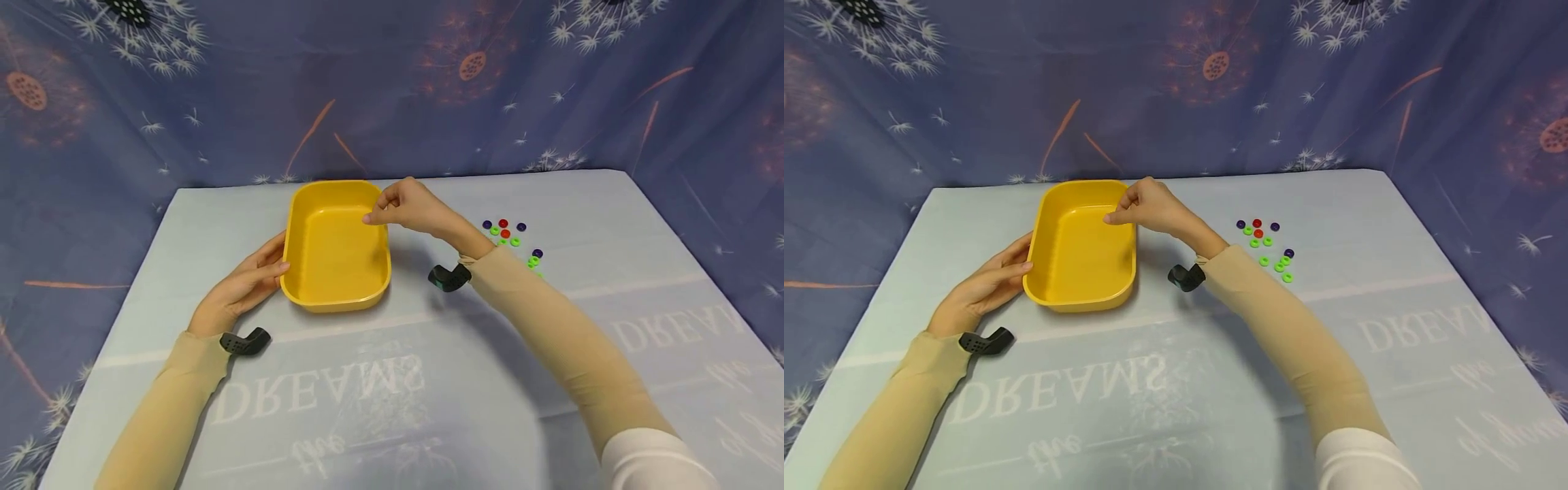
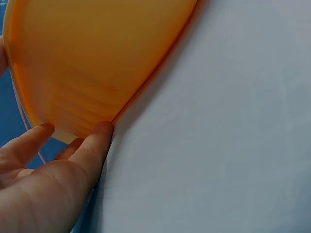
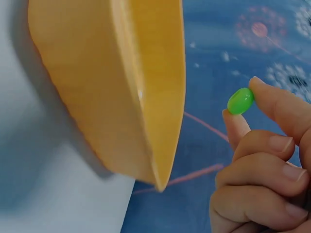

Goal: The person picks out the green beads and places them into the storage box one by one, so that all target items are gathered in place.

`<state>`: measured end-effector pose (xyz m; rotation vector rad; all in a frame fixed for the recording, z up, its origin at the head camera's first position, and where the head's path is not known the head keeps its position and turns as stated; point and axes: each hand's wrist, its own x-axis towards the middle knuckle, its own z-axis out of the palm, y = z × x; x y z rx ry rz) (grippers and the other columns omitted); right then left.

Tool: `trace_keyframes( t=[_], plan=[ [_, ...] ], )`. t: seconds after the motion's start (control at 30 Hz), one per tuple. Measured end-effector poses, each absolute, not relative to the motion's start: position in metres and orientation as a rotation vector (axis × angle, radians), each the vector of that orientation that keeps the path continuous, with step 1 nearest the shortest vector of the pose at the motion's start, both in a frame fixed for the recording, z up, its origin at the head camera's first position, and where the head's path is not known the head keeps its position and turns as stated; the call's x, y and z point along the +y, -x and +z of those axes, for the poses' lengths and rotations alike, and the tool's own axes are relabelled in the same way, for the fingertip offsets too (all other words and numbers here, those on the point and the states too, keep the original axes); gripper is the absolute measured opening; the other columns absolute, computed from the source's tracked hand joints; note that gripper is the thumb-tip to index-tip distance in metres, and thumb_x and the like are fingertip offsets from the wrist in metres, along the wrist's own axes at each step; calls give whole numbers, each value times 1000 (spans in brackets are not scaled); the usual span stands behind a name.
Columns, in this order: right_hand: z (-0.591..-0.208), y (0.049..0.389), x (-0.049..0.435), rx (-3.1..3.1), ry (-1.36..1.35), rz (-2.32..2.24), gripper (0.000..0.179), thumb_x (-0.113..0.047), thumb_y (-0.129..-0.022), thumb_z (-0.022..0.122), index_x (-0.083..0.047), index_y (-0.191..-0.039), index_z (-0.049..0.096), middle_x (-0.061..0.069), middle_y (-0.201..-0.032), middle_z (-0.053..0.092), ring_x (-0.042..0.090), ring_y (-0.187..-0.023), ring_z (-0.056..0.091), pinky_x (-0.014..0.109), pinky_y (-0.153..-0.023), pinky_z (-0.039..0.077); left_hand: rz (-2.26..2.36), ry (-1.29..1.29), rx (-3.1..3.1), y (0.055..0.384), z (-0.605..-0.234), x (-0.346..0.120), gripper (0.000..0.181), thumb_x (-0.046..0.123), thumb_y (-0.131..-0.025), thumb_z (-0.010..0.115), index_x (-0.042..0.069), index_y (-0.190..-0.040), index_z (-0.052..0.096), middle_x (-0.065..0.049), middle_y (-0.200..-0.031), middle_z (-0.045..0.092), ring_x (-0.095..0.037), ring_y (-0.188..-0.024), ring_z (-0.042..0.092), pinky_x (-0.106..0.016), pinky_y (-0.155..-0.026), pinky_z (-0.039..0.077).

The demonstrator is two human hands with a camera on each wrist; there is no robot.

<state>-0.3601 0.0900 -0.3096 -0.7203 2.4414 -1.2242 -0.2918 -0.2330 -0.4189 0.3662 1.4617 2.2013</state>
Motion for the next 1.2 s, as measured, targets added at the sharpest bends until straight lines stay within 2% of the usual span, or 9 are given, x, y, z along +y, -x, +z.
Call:
trace_keyframes(
  t=[0.23, 0.37, 0.57, 0.67, 0.87, 0.97, 1.07, 1.2],
  plan=[
    [-305, 362, 52, 2495, 834, -1020, 25, -30, -89, 75, -4, -89, 76, -4, -51, 30, 9, -48, 26, 23, -52, 23, 2205, -360, 1467, 294, -420, -233, 75, -7, -100, 45, 10, -160, 4, -14, -166, -1, -9, -130, 46, -23, -104, 47],
    [-306, 362, 30, 2517, 857, -946, 27, -30, -88, 75, -3, -85, 75, -4, -52, 35, 8, -48, 27, 21, -51, 23, 2185, -342, 1501, 295, -419, -233, 75, -6, -100, 46, 11, -160, 4, -13, -166, 0, -10, -131, 44, -24, -104, 48],
    [-311, 365, -1, 2591, 855, -793, 32, -32, -89, 74, -1, -82, 72, -3, -58, 49, 8, -51, 36, 19, -51, 28, 2156, -294, 1494, 294, -418, -234, 76, -1, -101, 48, 15, -160, 4, -9, -166, -1, -20, -144, 27, -23, -106, 45],
    [-314, 368, -14, 2622, 763, -715, 34, -35, -89, 75, -4, -77, 69, -3, -58, 45, 9, -51, 36, 20, -49, 28, 2154, -292, 1490, 294, -417, -235, 77, -2, -101, 48, 15, -160, 3, -9, -166, -1, -25, -147, 19, -23, -107, 44],
    [-321, 374, -27, 2657, 662, -611, 41, -36, -88, 75, -12, -62, 54, -4, -54, 37, 9, -48, 32, 20, -46, 24, 2181, -299, 1470, 296, -418, -233, 77, -6, -99, 47, 13, -160, 3, -12, -166, -2, -29, -147, 18, -27, -108, 45],
    [-326, 375, -31, 2658, 646, -599, 36, -34, -88, 76, -10, -66, 60, -4, -56, 44, 9, -51, 39, 20, -47, 29, 2183, -286, 1459, 296, -418, -233, 78, -4, -100, 49, 14, -160, 4, -11, -166, -2, -29, -147, 18, -27, -108, 44],
    [-332, 376, -33, 2645, 636, -574, 27, -31, -88, 76, -9, -76, 67, -3, -63, 54, 11, -60, 49, 21, -51, 38, 2171, -269, 1458, 295, -417, -234, 78, -2, -100, 49, 16, -160, 2, -9, -167, -2, -26, -148, 19, -25, -108, 44],
    [-341, 376, -37, 2623, 671, -482, 21, -29, -88, 76, -10, -84, 68, -2, -75, 60, 14, -71, 54, 25, -59, 44, 2172, -273, 1472, 295, -418, -234, 78, -4, -100, 48, 15, -160, 3, -10, -166, -2, -26, -146, 22, -25, -108, 44]
  ],
)
